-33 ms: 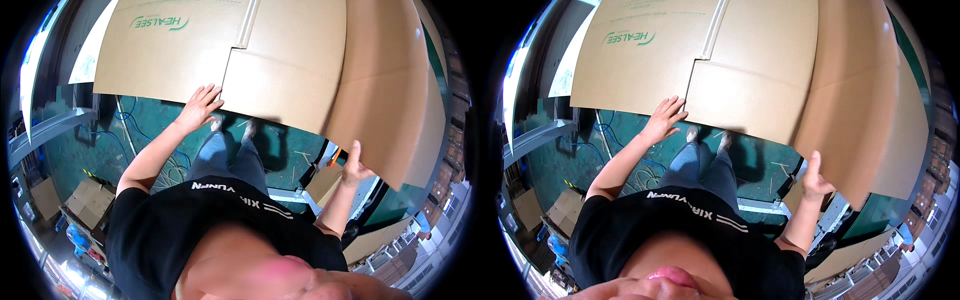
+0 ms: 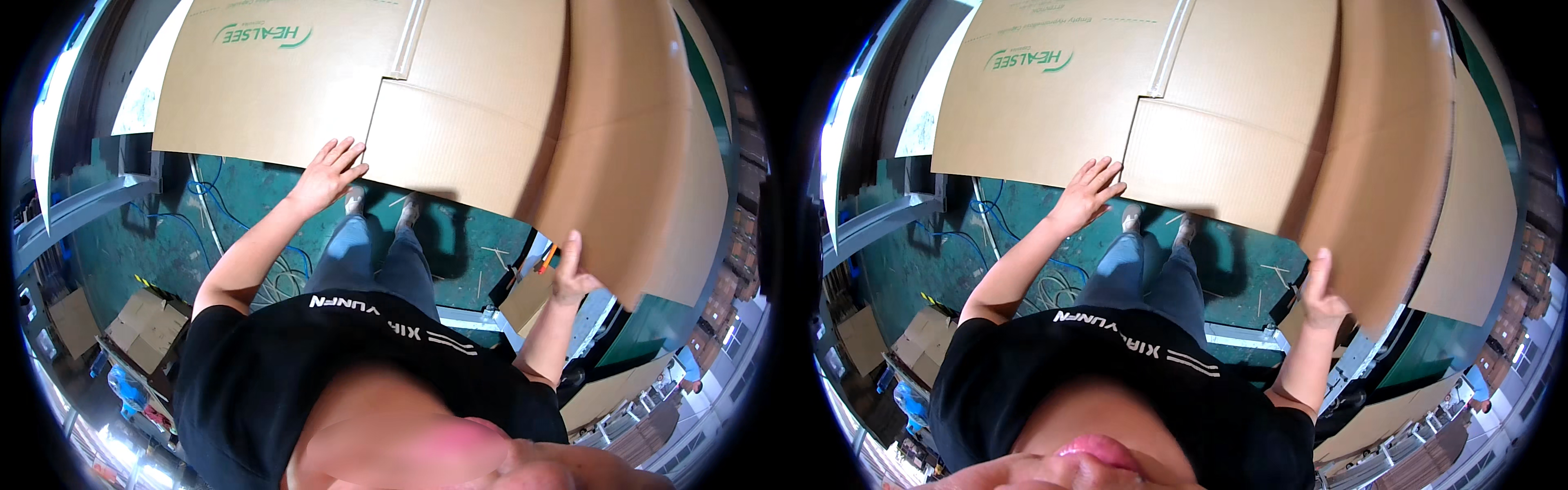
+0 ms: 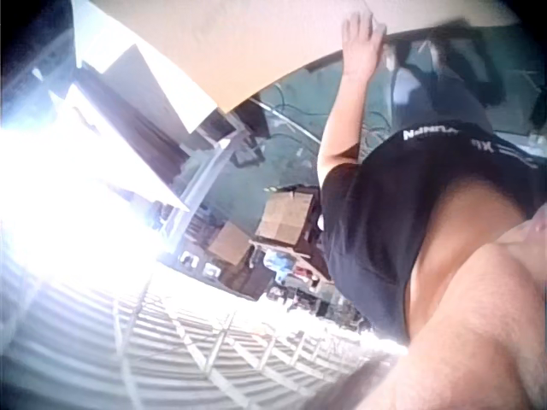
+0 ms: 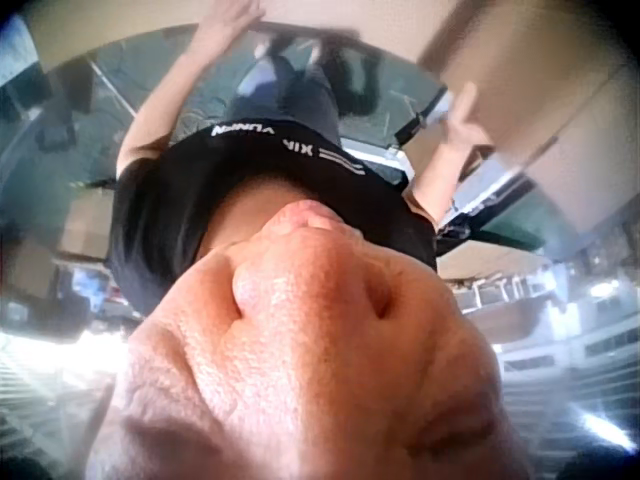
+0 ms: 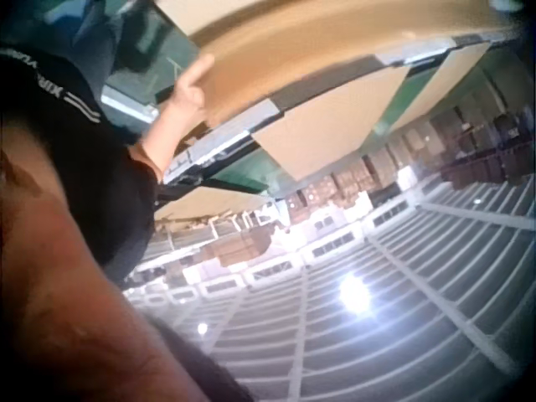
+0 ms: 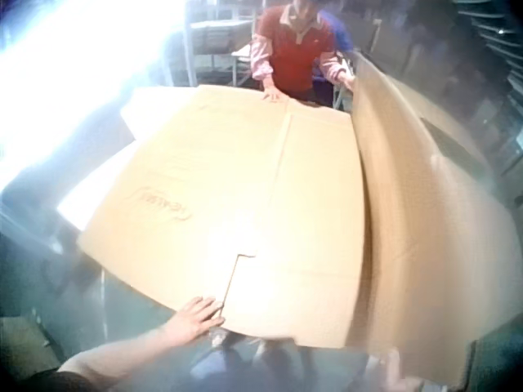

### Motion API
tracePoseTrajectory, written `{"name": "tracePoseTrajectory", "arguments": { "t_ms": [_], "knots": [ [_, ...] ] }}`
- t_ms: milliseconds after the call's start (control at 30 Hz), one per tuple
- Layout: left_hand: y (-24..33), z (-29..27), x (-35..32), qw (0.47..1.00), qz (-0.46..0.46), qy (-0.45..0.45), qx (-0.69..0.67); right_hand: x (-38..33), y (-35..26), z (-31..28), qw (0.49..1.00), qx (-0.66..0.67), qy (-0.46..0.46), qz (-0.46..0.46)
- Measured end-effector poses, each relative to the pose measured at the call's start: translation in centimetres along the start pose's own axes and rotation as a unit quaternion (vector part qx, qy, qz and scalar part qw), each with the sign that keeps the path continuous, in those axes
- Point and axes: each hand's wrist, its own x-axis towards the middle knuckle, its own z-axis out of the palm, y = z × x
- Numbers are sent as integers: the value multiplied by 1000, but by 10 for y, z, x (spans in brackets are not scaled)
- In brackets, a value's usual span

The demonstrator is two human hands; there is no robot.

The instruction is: The person walks through a warehouse and begins folding large flat cardboard sheets on a metal table. They repeatedly fold the cardboard along pre-scored lines, tucking flaps into slots to form boxes, and stacking the finished items.

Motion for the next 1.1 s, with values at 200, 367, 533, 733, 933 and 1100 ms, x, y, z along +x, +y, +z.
{"name": "tracePoseTrajectory", "arguments": {
  "t_ms": [200, 367, 533, 733, 933, 1100],
  "knots": [
    [-29, 51, 6, 989, 72, 128, 21, -25, -33, 70, 986, 29, -152, -58],
    [-38, 49, 9, 988, 86, 126, 6, -34, -35, 129, 954, 68, -269, -112],
    [-41, 50, 13, 989, 79, 121, -12, -83, -13, 208, 913, -52, -382, -134],
    [-46, 56, 10, 988, 77, 118, -60, -105, 0, 231, 905, -98, -379, -163],
    [-35, 51, 18, 992, 71, 95, -36, -115, 9, 247, 904, -113, -373, -176],
    [-35, 28, 19, 998, 48, 39, -7, -98, 2, 251, 904, -68, -375, -195]
  ]
}}
